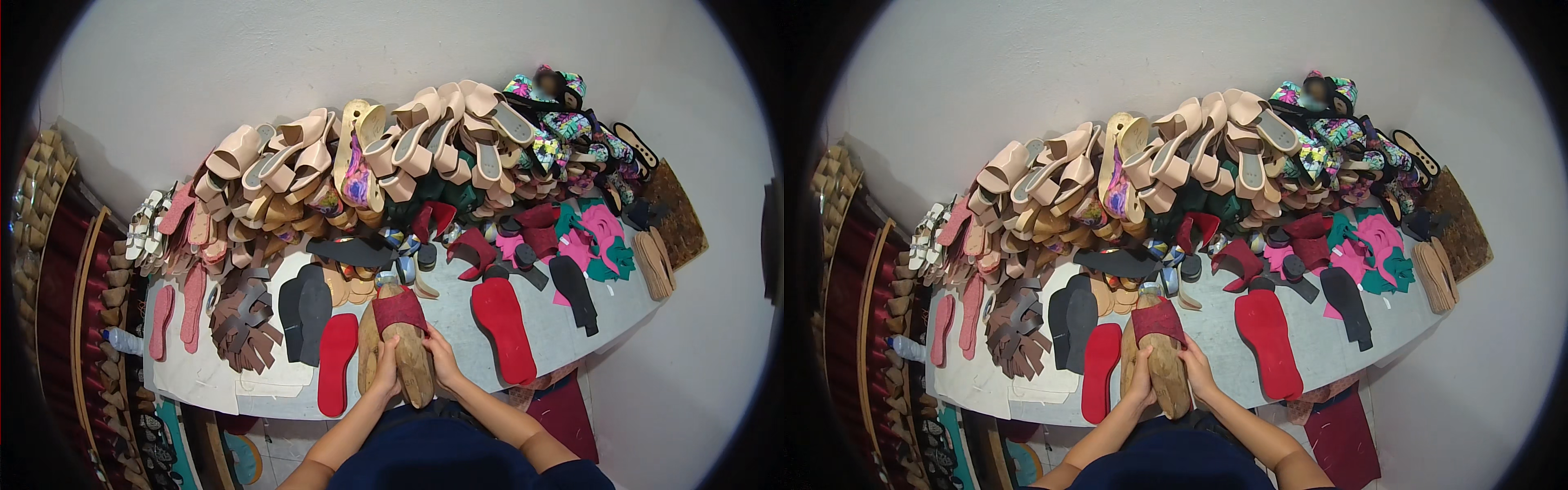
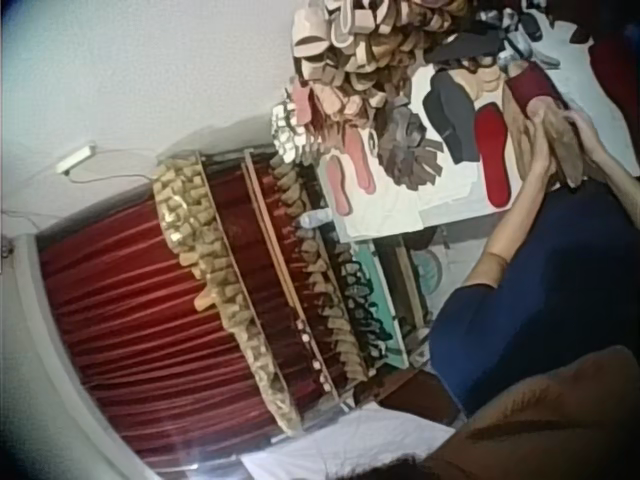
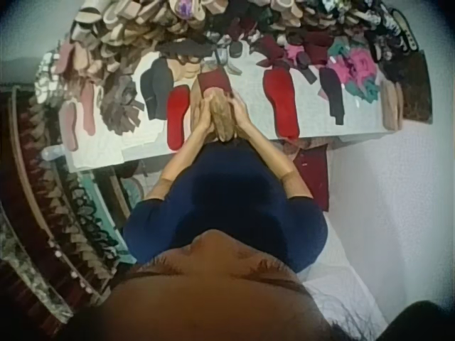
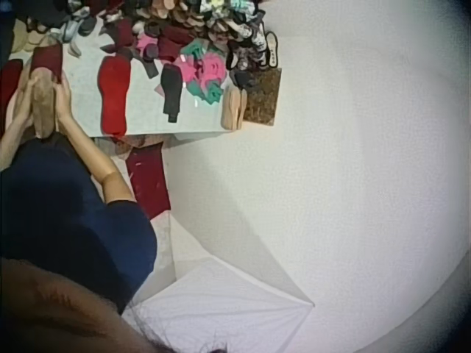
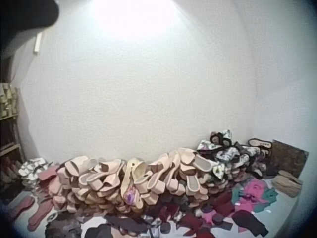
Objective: Assembling shoe uppers and soles using lasts in a workshop environment.
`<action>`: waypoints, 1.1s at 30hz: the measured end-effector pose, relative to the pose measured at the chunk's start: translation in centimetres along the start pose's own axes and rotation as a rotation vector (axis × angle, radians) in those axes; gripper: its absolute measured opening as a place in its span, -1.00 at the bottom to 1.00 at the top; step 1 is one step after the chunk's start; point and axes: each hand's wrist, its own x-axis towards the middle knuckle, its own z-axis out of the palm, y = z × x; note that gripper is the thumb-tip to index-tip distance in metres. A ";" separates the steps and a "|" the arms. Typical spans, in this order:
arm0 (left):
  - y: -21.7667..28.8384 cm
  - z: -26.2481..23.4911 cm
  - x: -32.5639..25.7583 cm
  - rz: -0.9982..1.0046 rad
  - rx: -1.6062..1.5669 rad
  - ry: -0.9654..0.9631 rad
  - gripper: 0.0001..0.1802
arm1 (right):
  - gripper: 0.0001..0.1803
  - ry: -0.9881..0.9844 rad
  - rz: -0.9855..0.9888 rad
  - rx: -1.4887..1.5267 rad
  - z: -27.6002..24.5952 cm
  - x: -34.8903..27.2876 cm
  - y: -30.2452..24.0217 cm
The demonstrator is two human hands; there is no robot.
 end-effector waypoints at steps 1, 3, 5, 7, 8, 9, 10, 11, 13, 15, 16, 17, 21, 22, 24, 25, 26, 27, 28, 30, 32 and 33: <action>0.0 0.0 0.1 0.000 0.000 -0.002 -0.40 | -0.54 0.001 -0.002 -0.001 -0.2 0.1 -0.1; 0.1 0.3 0.1 0.001 0.022 0.019 -0.38 | -0.46 -0.087 0.086 0.064 -0.4 0.1 -0.3; 0.1 0.2 0.2 -0.008 0.050 0.020 -0.34 | -0.45 -0.080 0.086 0.081 0.3 -0.2 -0.7; 0.2 0.3 0.0 -0.012 0.076 0.022 -0.30 | -0.43 -0.080 0.087 0.098 0.7 -0.3 -0.8; 0.4 1.5 -0.7 0.022 0.150 0.027 -0.26 | -0.41 -0.058 0.088 -0.043 0.5 -0.3 -0.7; 0.6 2.3 -1.1 0.055 0.224 0.031 -0.22 | -0.38 -0.036 0.090 -0.183 0.3 -0.4 -0.5; 0.7 2.4 -1.1 0.055 0.224 0.026 -0.22 | -0.38 -0.034 0.085 -0.185 0.1 -0.5 -0.2; 0.9 2.4 -1.4 0.031 0.280 0.017 -0.19 | -0.38 -0.018 0.062 -0.238 0.1 -0.8 0.0; 1.2 2.5 -1.9 0.004 0.335 0.006 -0.15 | -0.37 0.000 0.040 -0.292 0.1 -0.9 0.4; 1.6 3.3 -2.9 0.049 0.401 0.008 -0.19 | -0.37 0.019 0.029 -0.259 0.5 -1.4 0.2; 1.0 2.6 -2.5 0.042 0.400 0.009 -0.19 | -0.37 0.024 0.034 -0.260 0.4 -1.5 0.2; 0.8 2.2 -2.2 0.038 0.350 -0.050 -0.21 | -0.38 0.027 0.056 -0.199 0.3 -1.3 0.2; 1.9 4.3 -3.5 0.049 0.192 -0.246 -0.19 | -0.41 0.022 0.138 -0.030 -0.3 -0.6 0.1; 2.1 4.6 -3.5 0.046 0.193 -0.246 -0.19 | -0.41 0.024 0.139 -0.029 -0.5 -0.3 0.2; 2.4 4.7 -3.6 0.041 0.238 -0.222 -0.13 | -0.39 0.096 0.247 0.011 -0.2 0.2 0.3; 2.3 4.0 -3.2 0.044 0.239 -0.218 -0.13 | -0.39 0.092 0.248 0.012 -0.5 0.3 0.0; 2.1 2.7 -2.3 0.049 0.299 -0.132 -0.13 | -0.38 -0.011 0.391 0.142 -0.5 0.4 -1.1; 2.4 2.3 -1.8 0.049 0.362 -0.054 -0.14 | -0.36 -0.106 0.527 0.274 -0.6 0.4 -1.7; 2.9 1.6 -1.4 0.053 0.362 -0.054 -0.14 | -0.36 -0.110 0.526 0.274 -0.7 0.6 -1.7; 4.5 1.6 -1.0 -0.051 0.298 -0.093 -0.15 | -0.37 -0.081 0.475 0.454 -1.1 1.3 -1.5; 5.1 2.1 -0.6 0.001 0.326 0.027 -0.18 | -0.37 -0.153 0.499 0.439 -1.5 1.6 -1.6; 5.4 2.3 -0.4 0.082 0.256 0.033 -0.19 | -0.38 -0.212 0.536 0.489 -1.2 1.6 -1.7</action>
